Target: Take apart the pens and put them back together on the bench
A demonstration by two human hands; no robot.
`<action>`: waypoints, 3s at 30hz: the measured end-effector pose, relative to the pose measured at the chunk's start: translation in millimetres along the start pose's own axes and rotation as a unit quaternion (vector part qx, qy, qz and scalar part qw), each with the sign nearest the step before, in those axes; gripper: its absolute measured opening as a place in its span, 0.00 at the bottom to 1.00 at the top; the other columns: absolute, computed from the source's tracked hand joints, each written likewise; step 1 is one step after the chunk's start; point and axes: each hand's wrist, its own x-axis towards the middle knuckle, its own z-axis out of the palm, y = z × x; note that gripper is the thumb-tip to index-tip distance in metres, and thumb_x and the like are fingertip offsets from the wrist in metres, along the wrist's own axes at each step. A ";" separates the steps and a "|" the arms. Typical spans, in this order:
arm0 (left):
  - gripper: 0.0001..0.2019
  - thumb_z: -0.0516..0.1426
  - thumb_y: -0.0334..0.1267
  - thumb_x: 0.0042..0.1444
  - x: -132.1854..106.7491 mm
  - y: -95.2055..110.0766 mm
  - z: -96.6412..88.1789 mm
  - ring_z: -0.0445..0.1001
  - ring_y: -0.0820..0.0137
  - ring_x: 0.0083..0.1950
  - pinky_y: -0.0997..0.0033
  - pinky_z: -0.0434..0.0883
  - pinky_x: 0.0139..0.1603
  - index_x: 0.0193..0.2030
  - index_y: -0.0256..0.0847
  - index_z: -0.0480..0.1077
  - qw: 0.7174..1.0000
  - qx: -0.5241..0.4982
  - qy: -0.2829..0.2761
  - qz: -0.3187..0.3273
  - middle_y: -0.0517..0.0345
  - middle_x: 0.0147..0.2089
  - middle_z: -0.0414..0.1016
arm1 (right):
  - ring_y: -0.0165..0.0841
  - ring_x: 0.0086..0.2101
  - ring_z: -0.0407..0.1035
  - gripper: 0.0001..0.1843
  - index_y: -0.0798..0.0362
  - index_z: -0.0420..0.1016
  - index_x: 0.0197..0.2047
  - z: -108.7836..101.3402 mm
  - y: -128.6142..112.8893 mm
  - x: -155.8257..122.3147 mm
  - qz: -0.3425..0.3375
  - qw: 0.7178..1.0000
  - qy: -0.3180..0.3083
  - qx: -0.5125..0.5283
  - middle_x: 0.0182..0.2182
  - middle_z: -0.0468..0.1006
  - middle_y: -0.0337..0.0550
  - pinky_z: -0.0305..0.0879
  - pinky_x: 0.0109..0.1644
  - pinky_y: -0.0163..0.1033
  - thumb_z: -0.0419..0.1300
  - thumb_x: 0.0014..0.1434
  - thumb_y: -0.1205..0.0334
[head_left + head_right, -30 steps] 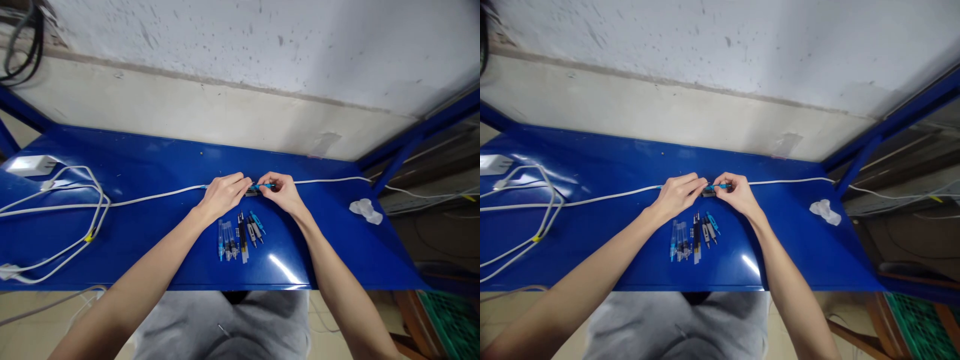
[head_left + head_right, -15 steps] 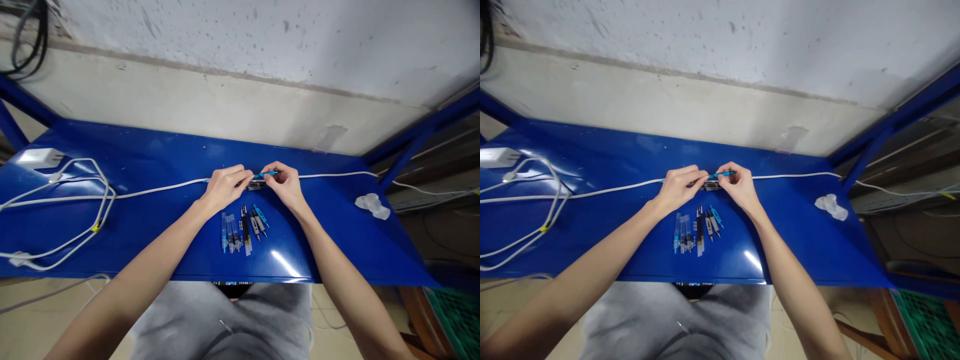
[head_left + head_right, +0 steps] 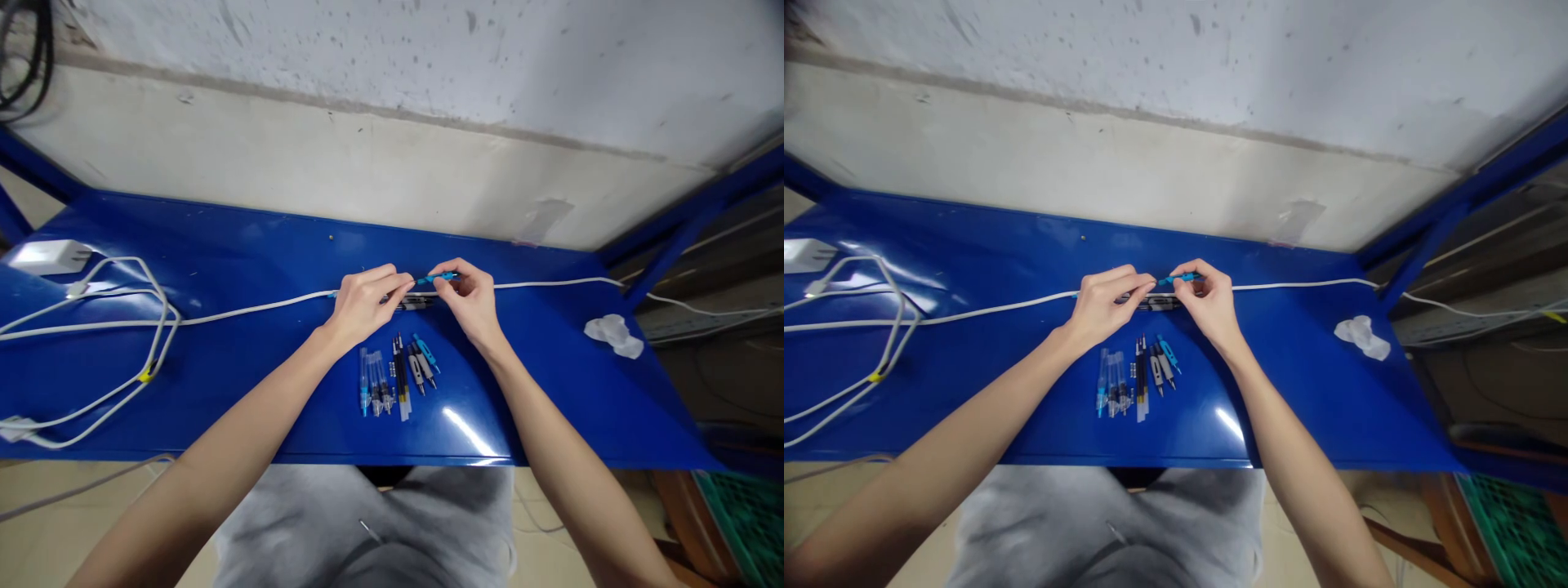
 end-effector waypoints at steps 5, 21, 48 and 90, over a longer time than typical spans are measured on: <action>0.13 0.54 0.39 0.74 0.6 -0.4 -3.2 0.78 0.74 0.35 0.74 0.69 0.35 0.47 0.40 0.81 1.000 0.025 -0.014 0.009 0.57 0.36 0.80 | 0.29 0.29 0.67 0.08 0.51 0.80 0.39 -0.6 -1.4 -1.3 0.030 0.999 -0.026 0.004 0.35 0.78 0.40 0.62 0.31 0.36 0.68 0.60 0.56; 0.11 0.53 0.37 0.74 8.1 -0.3 -12.3 0.78 0.74 0.35 0.72 0.64 0.30 0.43 0.39 0.76 0.995 0.079 -0.029 0.047 0.58 0.37 0.80 | 0.27 0.24 0.59 0.19 0.52 0.79 0.34 1.7 -2.3 -4.0 0.036 0.999 -0.019 -0.032 0.25 0.70 0.35 0.53 0.27 0.35 0.66 0.64 0.44; 0.13 0.52 0.38 0.74 4.7 0.1 -8.6 0.79 0.73 0.36 0.72 0.69 0.33 0.45 0.38 0.78 0.997 0.060 -0.034 0.035 0.55 0.38 0.81 | 0.28 0.27 0.64 0.16 0.50 0.78 0.35 4.3 -8.5 -5.7 0.016 0.998 -0.005 -0.054 0.31 0.76 0.39 0.61 0.28 0.36 0.67 0.63 0.45; 0.27 0.55 0.25 0.61 3.7 12.3 -6.8 0.78 0.64 0.54 0.67 0.79 0.47 0.67 0.43 0.64 0.994 0.009 -0.102 -0.034 0.51 0.55 0.73 | 0.37 0.44 0.79 0.09 0.47 0.83 0.39 24.9 -17.4 -22.9 -0.254 0.953 0.005 -0.167 0.41 0.86 0.42 0.76 0.50 0.47 0.61 0.69 0.67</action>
